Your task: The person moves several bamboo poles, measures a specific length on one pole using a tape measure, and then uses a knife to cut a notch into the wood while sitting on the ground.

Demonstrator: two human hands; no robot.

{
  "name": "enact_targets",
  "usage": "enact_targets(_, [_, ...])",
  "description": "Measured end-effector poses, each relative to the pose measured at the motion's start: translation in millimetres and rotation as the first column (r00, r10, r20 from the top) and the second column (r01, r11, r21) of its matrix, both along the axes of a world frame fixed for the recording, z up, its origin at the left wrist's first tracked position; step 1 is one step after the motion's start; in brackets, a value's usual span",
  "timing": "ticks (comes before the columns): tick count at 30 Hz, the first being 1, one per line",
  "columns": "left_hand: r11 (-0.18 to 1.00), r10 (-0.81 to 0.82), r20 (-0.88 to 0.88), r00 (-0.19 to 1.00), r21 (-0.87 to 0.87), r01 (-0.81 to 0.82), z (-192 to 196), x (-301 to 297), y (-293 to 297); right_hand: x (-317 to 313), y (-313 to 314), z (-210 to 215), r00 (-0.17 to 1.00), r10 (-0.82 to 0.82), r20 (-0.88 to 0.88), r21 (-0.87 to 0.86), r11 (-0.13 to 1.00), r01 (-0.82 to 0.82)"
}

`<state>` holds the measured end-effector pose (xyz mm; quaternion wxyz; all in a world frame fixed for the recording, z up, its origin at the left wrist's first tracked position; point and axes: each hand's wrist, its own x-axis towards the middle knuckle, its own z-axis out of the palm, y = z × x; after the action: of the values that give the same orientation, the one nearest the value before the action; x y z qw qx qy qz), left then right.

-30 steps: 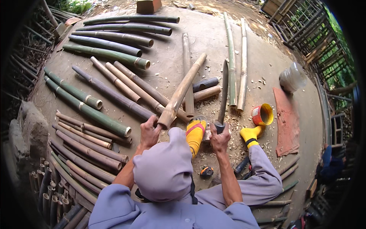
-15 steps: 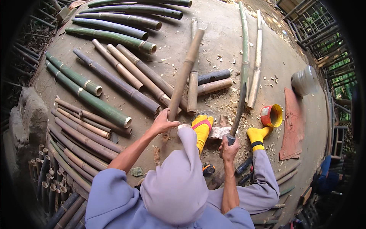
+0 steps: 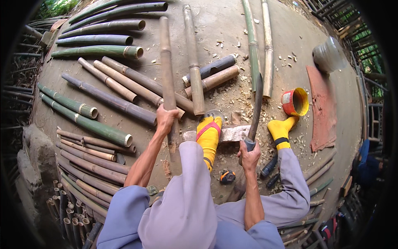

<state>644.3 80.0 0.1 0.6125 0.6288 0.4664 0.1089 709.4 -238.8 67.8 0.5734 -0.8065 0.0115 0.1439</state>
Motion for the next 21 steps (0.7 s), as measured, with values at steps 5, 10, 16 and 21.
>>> enact_targets(5, [0.991,-0.131,0.441,0.888,0.064,0.114,110.6,-9.6,30.3,1.7,-13.5,3.7,0.995,-0.058,0.075,-0.021,0.998,0.06])
enact_targets(10, [0.974,-0.094,0.71,0.698,0.212,-0.084,258.2,72.2,76.0,2.6,-16.6,13.2,0.987,0.013,0.161,-0.251,0.968,0.028])
enact_targets(16, [0.968,-0.159,0.818,0.552,0.24,-0.076,233.7,82.5,-1.1,-14.5,-24.3,17.9,0.998,-0.011,0.059,-0.214,0.977,0.024])
enact_targets(21, [1.0,0.0,0.816,0.578,-0.007,0.011,206.9,91.5,-84.3,-26.6,-39.1,-4.0,1.0,0.013,-0.002,-0.299,0.954,-0.013])
